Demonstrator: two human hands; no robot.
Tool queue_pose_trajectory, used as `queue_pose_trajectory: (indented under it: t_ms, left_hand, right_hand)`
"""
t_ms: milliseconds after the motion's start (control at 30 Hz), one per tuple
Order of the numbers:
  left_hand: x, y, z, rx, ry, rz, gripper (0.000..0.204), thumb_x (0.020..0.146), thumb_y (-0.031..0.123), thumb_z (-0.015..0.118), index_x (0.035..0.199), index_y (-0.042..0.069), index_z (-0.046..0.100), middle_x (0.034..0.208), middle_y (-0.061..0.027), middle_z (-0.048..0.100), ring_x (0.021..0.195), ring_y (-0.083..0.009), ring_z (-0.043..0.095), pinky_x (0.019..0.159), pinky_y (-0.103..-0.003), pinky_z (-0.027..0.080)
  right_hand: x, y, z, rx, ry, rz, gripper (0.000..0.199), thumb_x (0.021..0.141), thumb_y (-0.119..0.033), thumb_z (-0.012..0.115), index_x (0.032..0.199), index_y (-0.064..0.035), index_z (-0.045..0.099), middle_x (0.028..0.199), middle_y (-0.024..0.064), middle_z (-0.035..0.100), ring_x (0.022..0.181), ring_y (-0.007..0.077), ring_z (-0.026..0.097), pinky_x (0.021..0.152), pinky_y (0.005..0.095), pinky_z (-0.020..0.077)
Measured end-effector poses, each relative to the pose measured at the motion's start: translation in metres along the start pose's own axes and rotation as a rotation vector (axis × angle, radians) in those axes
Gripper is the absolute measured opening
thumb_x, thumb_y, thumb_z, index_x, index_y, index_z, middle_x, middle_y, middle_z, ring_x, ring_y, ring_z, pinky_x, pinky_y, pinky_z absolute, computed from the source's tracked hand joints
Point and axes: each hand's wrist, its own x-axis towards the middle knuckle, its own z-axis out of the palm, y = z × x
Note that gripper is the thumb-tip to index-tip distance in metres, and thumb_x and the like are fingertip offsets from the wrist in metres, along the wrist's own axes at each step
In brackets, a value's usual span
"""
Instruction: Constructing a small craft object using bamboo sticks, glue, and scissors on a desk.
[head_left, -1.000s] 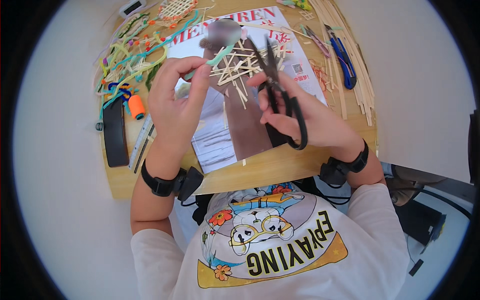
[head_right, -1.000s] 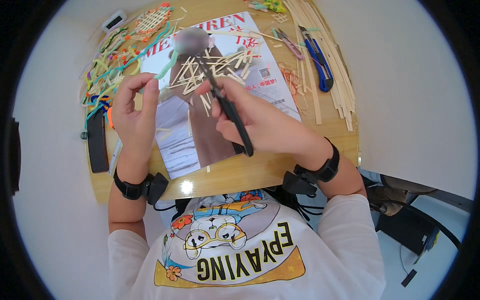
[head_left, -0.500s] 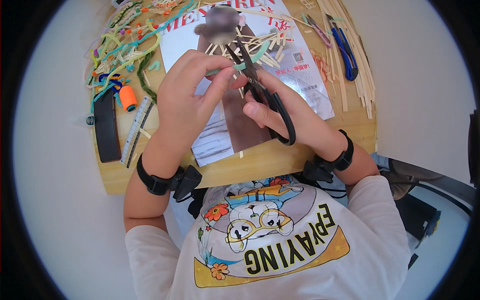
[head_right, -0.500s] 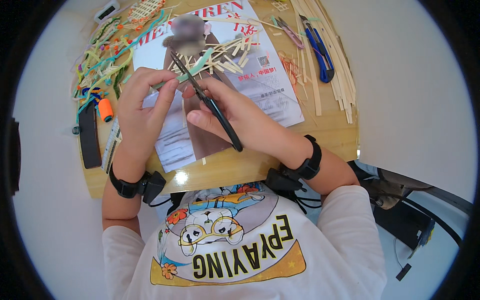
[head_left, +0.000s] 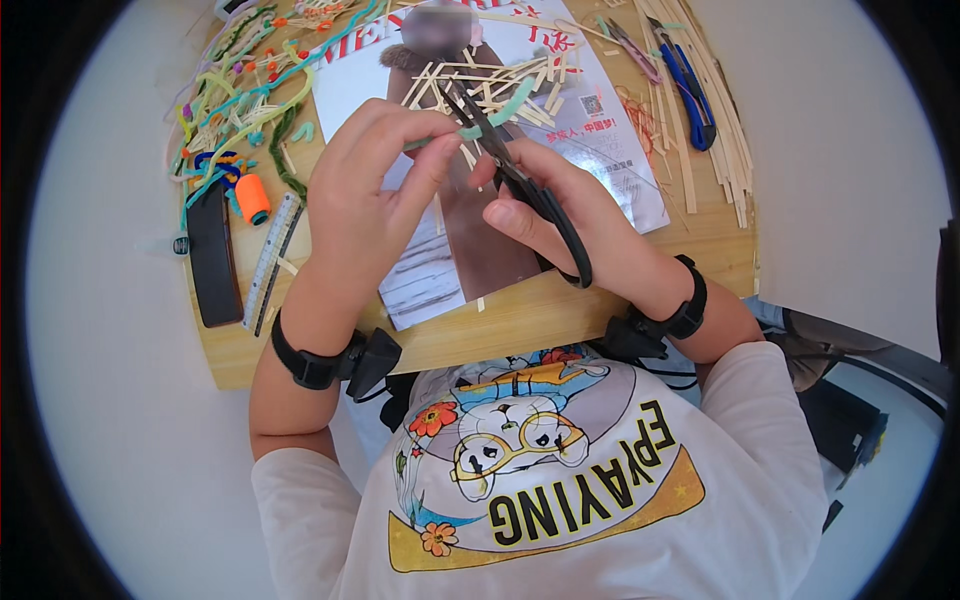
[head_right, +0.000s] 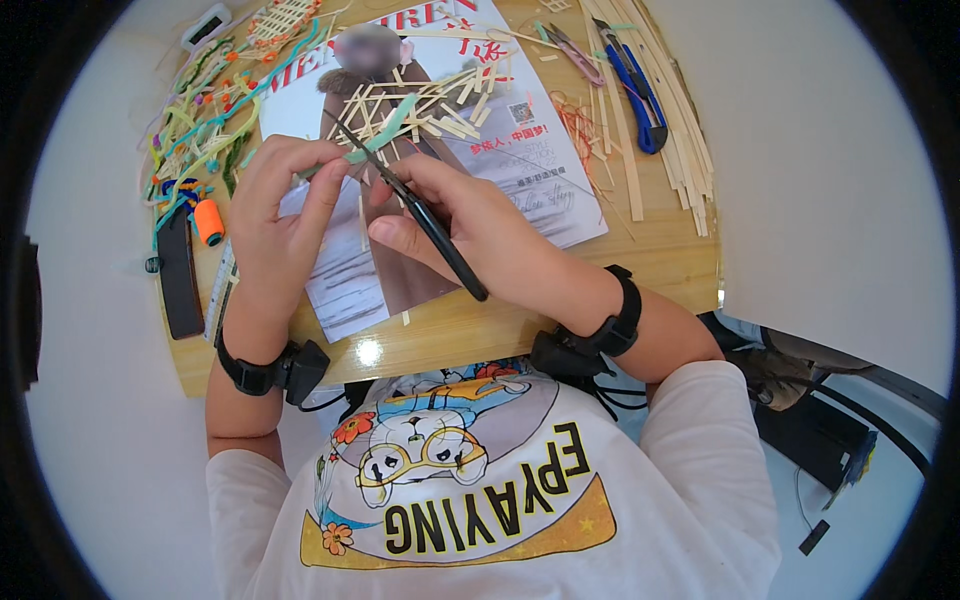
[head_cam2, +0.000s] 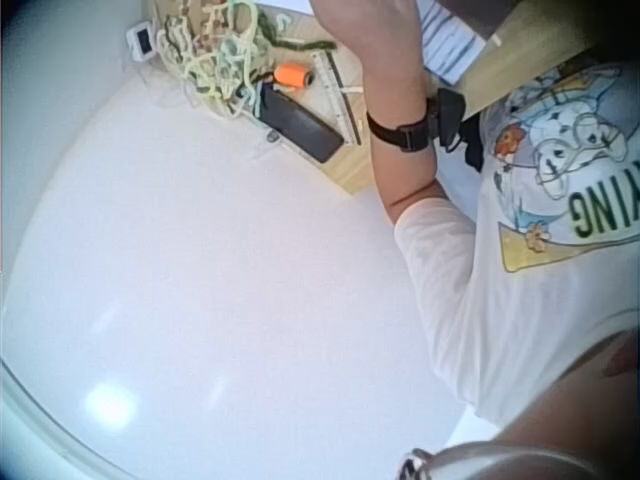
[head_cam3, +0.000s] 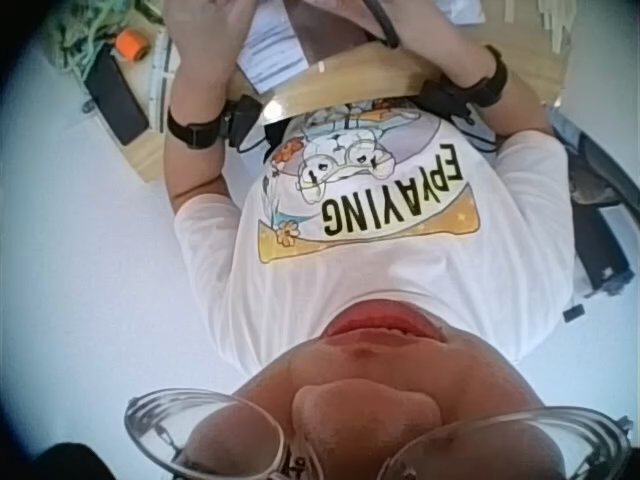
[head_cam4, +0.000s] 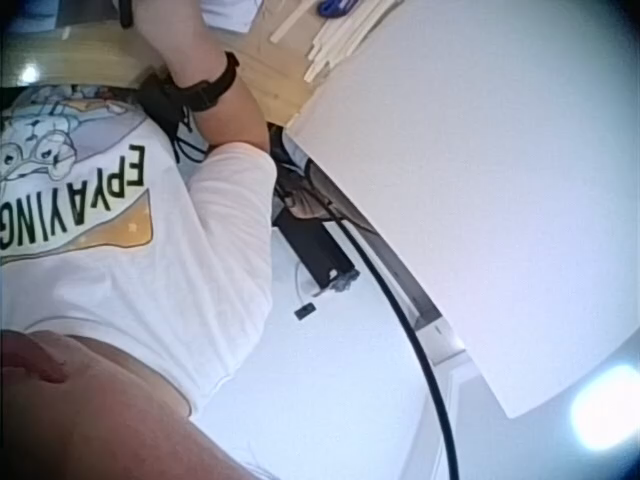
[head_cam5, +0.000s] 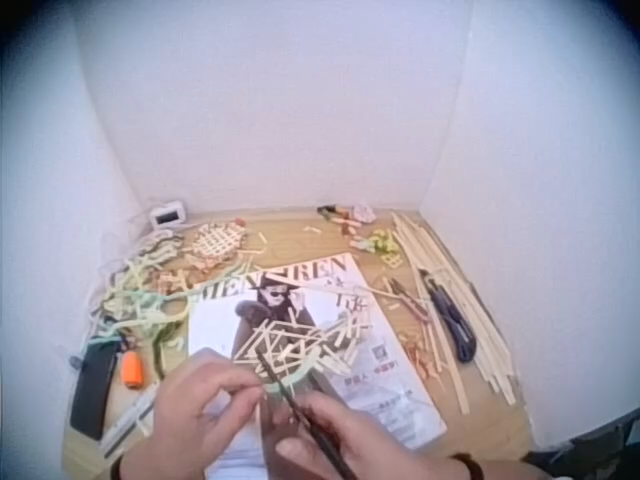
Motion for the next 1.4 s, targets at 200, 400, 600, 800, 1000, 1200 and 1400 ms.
queue_pose_trajectory:
  t_ms: [200, 400, 600, 800, 1000, 1200, 1400]
  left_hand:
    - [0.000, 0.002, 0.000, -0.029, 0.007, -0.067, 0.011, 0.077, 0.000, 0.068, 0.087, 0.002, 0.063, 0.077, -0.0077, 0.060, 0.068, -0.0175, 0.058, 0.060, -0.026, 0.046]
    - [-0.006, -0.008, 0.001, -0.521, -0.008, -0.398, 0.034, 0.084, 0.020, 0.069, 0.112, 0.004, 0.057, 0.090, -0.0067, 0.061, 0.075, -0.0133, 0.059, 0.067, -0.027, 0.048]
    - [0.000, -0.005, -0.002, -1.020, -0.368, -0.538, 0.109, 0.073, 0.067, 0.064, 0.145, 0.001, 0.015, 0.088, -0.0063, 0.057, 0.073, -0.0111, 0.055, 0.068, -0.026, 0.045]
    - [0.000, -0.012, -0.014, -1.019, -0.593, -0.447, 0.073, 0.083, 0.059, 0.051, 0.123, -0.002, 0.052, 0.091, -0.0055, 0.058, 0.071, -0.0117, 0.050, 0.064, -0.025, 0.040]
    - [0.000, 0.000, -0.014, -0.850, -0.577, -0.517, 0.076, 0.091, 0.062, 0.026, 0.107, -0.004, 0.060, 0.094, -0.0086, 0.058, 0.089, -0.0181, 0.052, 0.083, -0.032, 0.039]
    - [0.003, -0.005, -0.019, -1.115, -0.495, -0.588, 0.070, 0.096, 0.050, 0.019, 0.105, -0.007, 0.060, 0.107, -0.0150, 0.059, 0.101, -0.0231, 0.053, 0.093, -0.038, 0.038]
    - [0.001, -0.002, -0.015, -1.019, -0.471, -0.626, 0.074, 0.094, 0.054, 0.023, 0.107, -0.009, 0.058, 0.110, -0.0166, 0.058, 0.102, -0.0247, 0.054, 0.091, -0.038, 0.041]
  right_hand:
    - [-0.002, -0.005, 0.001, -0.022, -0.002, 0.024, 0.019, 0.090, -0.020, 0.063, 0.098, -0.0043, 0.055, 0.080, -0.0019, 0.055, 0.073, 0.0049, 0.048, 0.065, 0.0219, 0.0410]
    - [-0.005, -0.007, 0.002, 0.080, -0.029, 0.036, 0.018, 0.090, -0.019, 0.064, 0.097, -0.0048, 0.056, 0.078, -0.0023, 0.055, 0.066, 0.0042, 0.046, 0.060, 0.0211, 0.0400]
    - [-0.006, -0.003, -0.003, 0.202, -0.223, 0.060, 0.022, 0.090, -0.025, 0.063, 0.100, -0.0061, 0.058, 0.080, -0.0012, 0.057, 0.063, 0.0050, 0.051, 0.052, 0.0205, 0.0424]
    - [-0.009, 0.002, -0.002, 0.274, -0.296, 0.015, 0.024, 0.090, -0.028, 0.061, 0.101, -0.0071, 0.058, 0.081, -0.0008, 0.057, 0.064, 0.0058, 0.053, 0.053, 0.0210, 0.0440]
    - [-0.006, 0.002, -0.008, 0.180, -0.299, 0.063, 0.026, 0.089, -0.025, 0.064, 0.104, -0.0056, 0.056, 0.088, -0.0002, 0.058, 0.073, 0.0055, 0.054, 0.058, 0.0214, 0.0458]
    - [-0.004, 0.006, -0.007, 0.077, -0.285, -0.094, 0.034, 0.086, -0.013, 0.067, 0.114, -0.0027, 0.053, 0.095, 0.0017, 0.061, 0.079, 0.0063, 0.056, 0.070, 0.0229, 0.0472]
    - [-0.005, 0.006, -0.008, 0.071, -0.283, -0.094, 0.037, 0.085, -0.014, 0.068, 0.117, -0.0028, 0.053, 0.096, 0.0021, 0.061, 0.081, 0.0070, 0.057, 0.070, 0.0235, 0.0478]
